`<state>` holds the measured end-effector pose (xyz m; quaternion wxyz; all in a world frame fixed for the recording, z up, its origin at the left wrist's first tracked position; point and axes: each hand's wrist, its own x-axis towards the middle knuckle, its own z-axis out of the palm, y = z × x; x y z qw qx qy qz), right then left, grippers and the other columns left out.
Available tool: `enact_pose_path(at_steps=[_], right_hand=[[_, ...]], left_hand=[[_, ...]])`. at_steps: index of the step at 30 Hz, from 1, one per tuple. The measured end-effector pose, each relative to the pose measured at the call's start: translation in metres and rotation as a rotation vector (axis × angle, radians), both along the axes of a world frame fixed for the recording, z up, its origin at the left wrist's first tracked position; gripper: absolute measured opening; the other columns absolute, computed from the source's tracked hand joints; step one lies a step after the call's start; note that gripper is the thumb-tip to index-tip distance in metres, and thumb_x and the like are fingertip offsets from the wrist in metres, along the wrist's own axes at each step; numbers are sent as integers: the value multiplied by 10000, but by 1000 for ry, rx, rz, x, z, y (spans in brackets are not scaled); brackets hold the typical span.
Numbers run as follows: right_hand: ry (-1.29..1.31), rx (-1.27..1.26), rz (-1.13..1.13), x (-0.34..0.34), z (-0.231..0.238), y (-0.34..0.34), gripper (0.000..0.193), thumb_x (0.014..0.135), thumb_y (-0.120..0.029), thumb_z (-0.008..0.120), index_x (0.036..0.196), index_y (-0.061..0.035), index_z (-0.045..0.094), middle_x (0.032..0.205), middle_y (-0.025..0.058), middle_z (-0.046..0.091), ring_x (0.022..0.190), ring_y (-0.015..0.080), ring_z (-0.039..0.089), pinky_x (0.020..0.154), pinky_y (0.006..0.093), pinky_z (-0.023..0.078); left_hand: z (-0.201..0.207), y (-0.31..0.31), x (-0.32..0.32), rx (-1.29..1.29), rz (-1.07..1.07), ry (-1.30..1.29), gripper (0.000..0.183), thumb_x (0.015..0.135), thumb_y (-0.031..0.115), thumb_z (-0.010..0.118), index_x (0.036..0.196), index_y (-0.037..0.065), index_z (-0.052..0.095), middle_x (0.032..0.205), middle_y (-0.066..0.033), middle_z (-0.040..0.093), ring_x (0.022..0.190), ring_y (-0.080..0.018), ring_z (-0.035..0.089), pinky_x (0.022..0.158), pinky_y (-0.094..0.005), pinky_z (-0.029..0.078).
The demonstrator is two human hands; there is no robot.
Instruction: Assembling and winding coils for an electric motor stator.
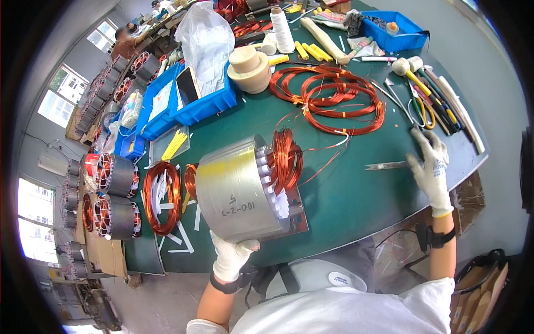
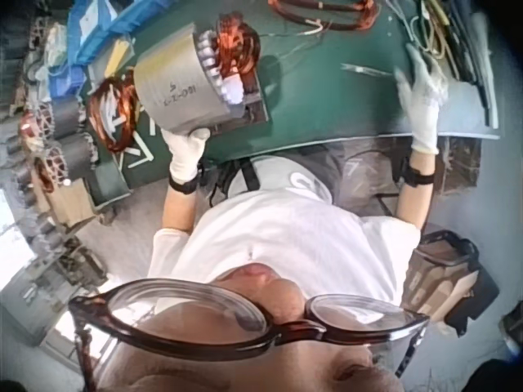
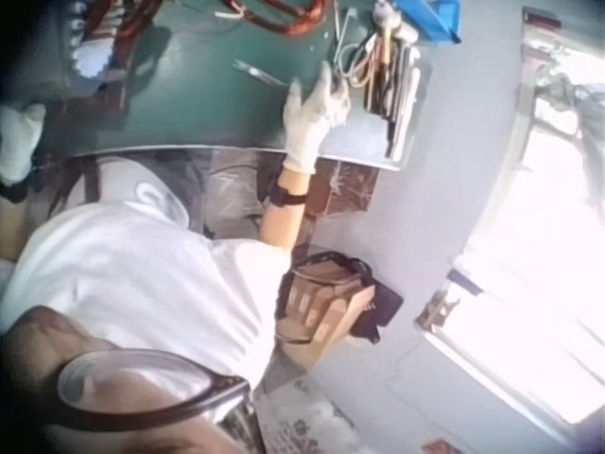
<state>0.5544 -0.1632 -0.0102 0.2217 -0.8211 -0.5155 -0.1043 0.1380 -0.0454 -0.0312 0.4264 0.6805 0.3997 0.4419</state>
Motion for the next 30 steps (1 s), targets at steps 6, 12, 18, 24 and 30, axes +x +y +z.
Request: enact_pose_path(at_steps=[6, 12, 18, 24, 30], right_hand=[[65, 1, -38, -2, -33, -10, 337, 797, -192, 684, 1127, -122, 671, 1167, 111, 580, 1135, 321, 498, 1013, 447, 328], [113, 34, -78, -3, -37, -5, 306, 839, -162, 649, 1139, -103, 657, 1141, 112, 586, 1112, 316, 507, 1005, 437, 341], [111, 41, -81, -2, -37, -6, 311, 833, -134, 646, 1141, -91, 655, 1138, 122, 583, 1110, 320, 508, 999, 434, 358], [71, 82, -84, -4, -39, -3, 337, 816, -95, 649, 1153, -82, 650, 1139, 135, 582, 1108, 324, 510, 995, 430, 366], [159, 211, 365, -90, 16, 17, 400, 647, -83, 712, 1045, -78, 666, 1076, 126, 611, 1033, 334, 547, 934, 439, 410]], left_hand=[[18, 1, 1, -12, 13, -20, 1008, 615, 605, 829, 1279, -43, 435, 1141, -86, 587, 1010, -187, 572, 871, -326, 483], [57, 6, -6, -157, 108, 160, 1031, 764, 788, 535, 1360, -41, 392, 1253, -110, 543, 1108, -204, 555, 929, -377, 473], [29, -14, -28, -187, 17, 153, 948, 748, 707, 636, 1322, -19, 435, 1258, -110, 540, 1078, -222, 558, 923, -378, 462], [28, -15, -8, -346, -53, 261, 431, 785, 391, 782, 974, 21, 668, 894, -76, 675, 803, -231, 644, 689, -362, 514], [35, -8, -10, -62, -90, 633, 454, 837, 442, 716, 1038, 39, 660, 953, -102, 678, 861, -289, 643, 746, -390, 511]])
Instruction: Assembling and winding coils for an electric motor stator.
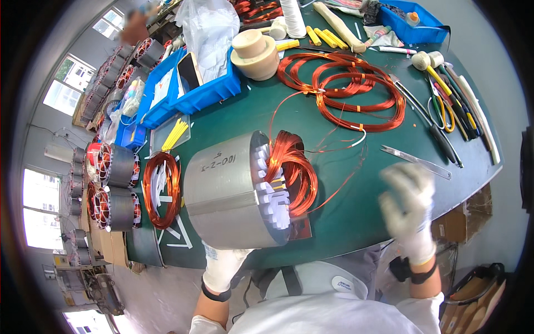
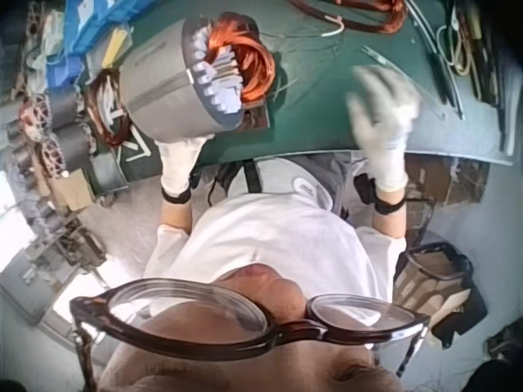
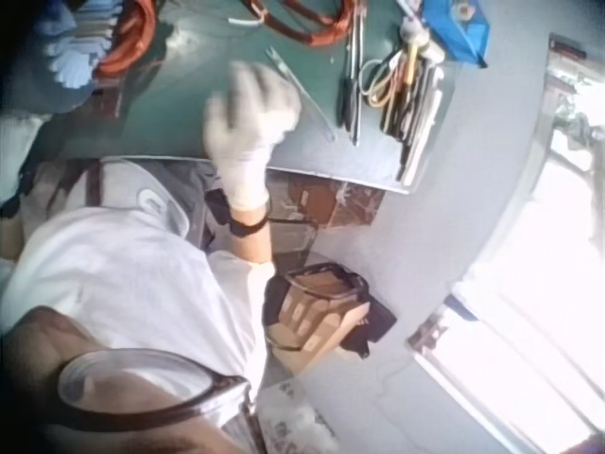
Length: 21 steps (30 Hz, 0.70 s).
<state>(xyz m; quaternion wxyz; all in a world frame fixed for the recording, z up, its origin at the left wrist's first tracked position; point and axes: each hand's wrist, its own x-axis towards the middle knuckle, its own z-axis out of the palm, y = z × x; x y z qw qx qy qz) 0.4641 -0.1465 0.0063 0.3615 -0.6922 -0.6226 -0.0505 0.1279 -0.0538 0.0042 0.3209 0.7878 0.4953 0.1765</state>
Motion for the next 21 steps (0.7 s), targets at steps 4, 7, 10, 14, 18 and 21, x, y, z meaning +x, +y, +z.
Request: enact_pose_path(at_steps=[4, 7, 10, 14, 18, 21], right_hand=[[-10, -134, 395, -48, 7, 31, 777, 557, -367, 822, 1243, -92, 583, 1255, 82, 552, 1116, 320, 505, 924, 449, 418], [-80, -70, 430, -67, 1, 47, 744, 557, -400, 812, 1193, -79, 599, 1205, 87, 557, 1105, 301, 505, 926, 452, 416], [-145, -9, 393, -78, -10, 56, 646, 545, -410, 817, 1075, -77, 657, 1126, 86, 592, 1080, 303, 527, 908, 455, 431], [-154, 78, 456, -77, -10, 57, 562, 541, -416, 823, 958, -77, 659, 1040, 71, 612, 1034, 296, 552, 892, 450, 436], [-21, 53, 480, -82, -1, 50, 496, 593, -476, 801, 868, -94, 646, 937, 50, 610, 991, 283, 548, 893, 444, 417], [37, 73, 486, -83, -2, 52, 508, 603, -506, 794, 858, -96, 639, 890, 47, 597, 973, 285, 548, 890, 452, 406]], left_hand=[[-16, 13, 5, 409, -41, -17, 553, 803, 532, 710, 1060, 46, 657, 968, -104, 677, 890, -304, 639, 787, -411, 504], [-1, 21, 8, 396, -89, -27, 597, 769, 584, 710, 1047, 58, 663, 972, -102, 676, 890, -311, 642, 799, -413, 506], [13, 28, 14, 358, -147, -19, 630, 740, 627, 704, 1029, 68, 670, 955, -102, 674, 881, -314, 646, 792, -406, 512], [21, 25, 9, 537, -196, 28, 658, 724, 663, 679, 1012, 71, 674, 901, -110, 671, 856, -310, 649, 750, -393, 521], [35, 16, 2, 561, -230, 50, 671, 736, 665, 657, 1018, 57, 665, 889, -122, 664, 848, -310, 651, 734, -395, 524], [36, 7, 1, 362, -59, 29, 689, 745, 665, 641, 1030, 38, 652, 898, -145, 661, 851, -332, 652, 753, -400, 521]])
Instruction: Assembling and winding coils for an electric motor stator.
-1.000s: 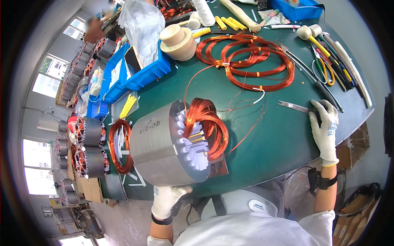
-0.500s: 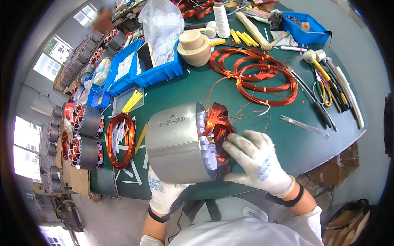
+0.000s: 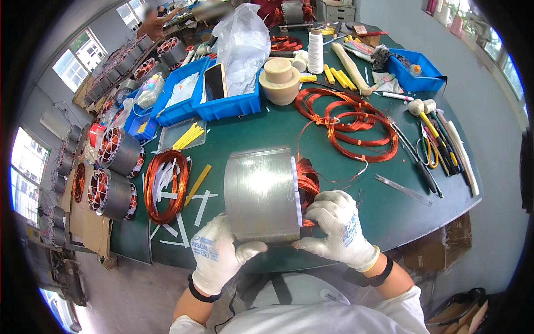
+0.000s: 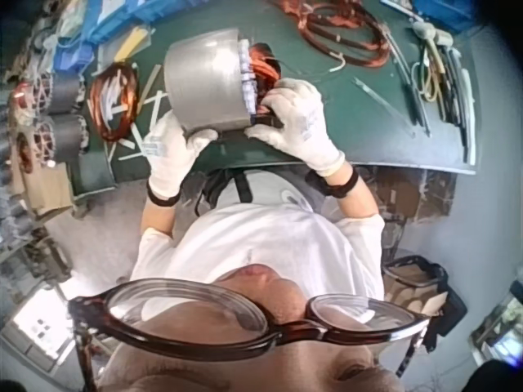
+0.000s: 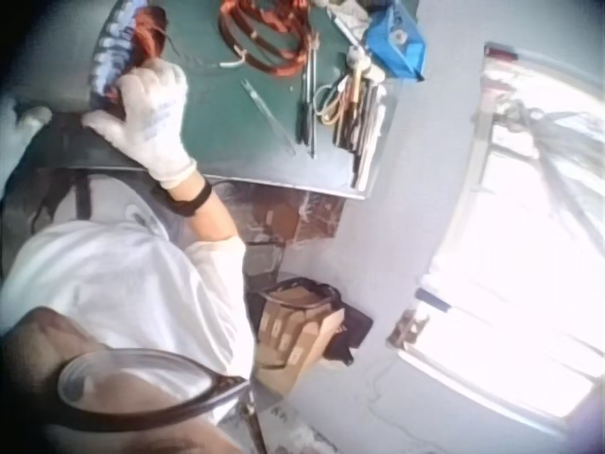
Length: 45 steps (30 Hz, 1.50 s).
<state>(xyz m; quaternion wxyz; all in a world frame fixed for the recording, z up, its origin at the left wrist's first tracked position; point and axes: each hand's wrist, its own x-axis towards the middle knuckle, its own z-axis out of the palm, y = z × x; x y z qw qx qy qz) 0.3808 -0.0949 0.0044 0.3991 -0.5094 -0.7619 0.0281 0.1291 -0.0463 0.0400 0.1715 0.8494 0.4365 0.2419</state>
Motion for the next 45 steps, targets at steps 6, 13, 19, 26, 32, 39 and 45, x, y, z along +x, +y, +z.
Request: enact_pose_path(at_steps=[6, 13, 19, 26, 32, 39, 45], right_hand=[[-43, -24, -59, 3, -5, -3, 502, 644, -512, 775, 864, -89, 620, 863, 71, 574, 972, 303, 538, 906, 480, 383], [-4, -91, -113, 33, 15, -32, 671, 650, -491, 799, 1166, -107, 606, 1179, 170, 558, 1109, 391, 515, 957, 494, 397], [-263, -170, -663, 130, 6, -65, 456, 676, -240, 775, 1095, -104, 654, 1190, 170, 566, 1136, 393, 499, 976, 488, 386], [-211, -261, -1182, 297, -26, -124, 334, 772, -198, 698, 1075, -63, 660, 1158, 199, 603, 1111, 378, 548, 969, 441, 423], [-94, -400, -1311, 392, -26, -133, 447, 800, -113, 613, 1237, -30, 573, 1257, 203, 579, 1177, 342, 555, 1017, 410, 419], [-298, -644, -1185, 434, -22, -79, 593, 783, -67, 553, 1369, -74, 468, 1253, 256, 567, 1165, 425, 540, 979, 457, 443], [-556, -752, -1223, 489, -69, -105, 592, 762, -138, 625, 1317, -46, 441, 1244, 269, 515, 1156, 450, 513, 977, 493, 440]], left_hand=[[-12, 4, -18, 124, -77, -26, 699, 739, 635, 676, 1044, 7, 634, 1022, -180, 658, 994, -387, 617, 864, -447, 488], [-44, -8, -55, -158, 121, -191, 704, 675, 611, 751, 979, -6, 600, 852, -160, 619, 813, -315, 628, 709, -382, 500], [-59, -12, -32, -142, -236, 223, 349, 868, 349, 647, 715, 35, 631, 617, -113, 580, 605, -303, 615, 559, -392, 475], [-45, -19, -32, -196, -127, 136, 233, 898, 245, 625, 790, 39, 623, 704, -176, 582, 677, -375, 589, 607, -441, 451], [-50, -9, -20, -124, -166, 113, 257, 883, 262, 651, 760, 39, 616, 672, -186, 572, 649, -382, 583, 584, -452, 446], [-58, -17, -7, -38, -160, 83, 272, 857, 241, 680, 682, 60, 577, 608, -151, 551, 575, -352, 566, 524, -445, 434], [-70, -39, 41, -51, -102, -58, 323, 883, 366, 613, 699, 102, 593, 580, -115, 568, 553, -323, 602, 507, -444, 451]])
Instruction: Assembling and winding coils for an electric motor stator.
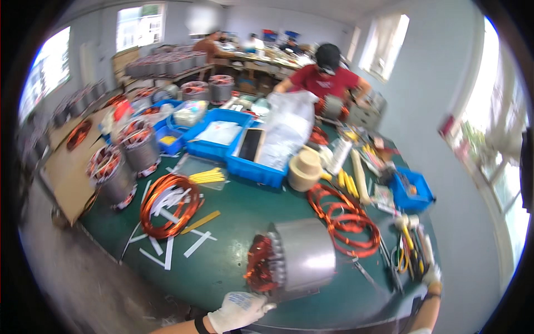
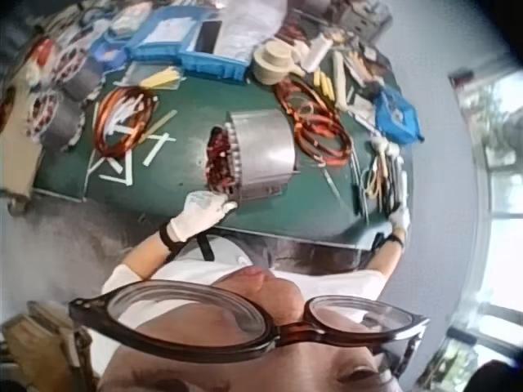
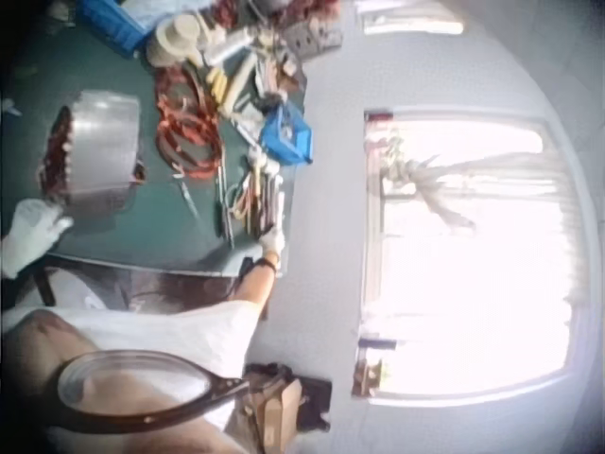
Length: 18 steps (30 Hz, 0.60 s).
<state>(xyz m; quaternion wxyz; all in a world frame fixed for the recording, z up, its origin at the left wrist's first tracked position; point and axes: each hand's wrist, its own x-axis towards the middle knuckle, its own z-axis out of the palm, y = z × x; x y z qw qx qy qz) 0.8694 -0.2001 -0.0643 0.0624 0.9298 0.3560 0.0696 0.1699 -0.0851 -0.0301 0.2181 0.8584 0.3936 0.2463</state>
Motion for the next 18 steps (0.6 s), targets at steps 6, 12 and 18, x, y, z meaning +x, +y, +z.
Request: enact_pose_path(at_steps=[6, 12, 18], right_hand=[[79, -90, -126, -64, 41, 26, 615, 694, -117, 709, 1254, -46, 465, 1264, 207, 491, 1209, 400, 510, 1013, 413, 447], [133, 161, -175, -12, 16, 16, 509, 736, -128, 677, 1213, -31, 529, 1182, 218, 581, 1154, 392, 555, 998, 428, 450], [-149, 275, -85, 4, 29, 13, 428, 681, -324, 801, 944, -16, 662, 951, 218, 666, 938, 382, 640, 836, 461, 497]], left_hand=[[-26, 1, -12, -52, -118, 109, 320, 943, 398, 513, 869, 90, 563, 659, -106, 601, 626, -323, 635, 522, -430, 493], [-6, -3, 2, 50, -8, -72, 334, 869, 377, 615, 693, 95, 589, 580, -118, 568, 562, -331, 608, 516, -448, 466], [-5, 2, 1, 53, -38, -69, 346, 865, 393, 614, 689, 96, 593, 594, -121, 576, 570, -328, 614, 522, -447, 473]])
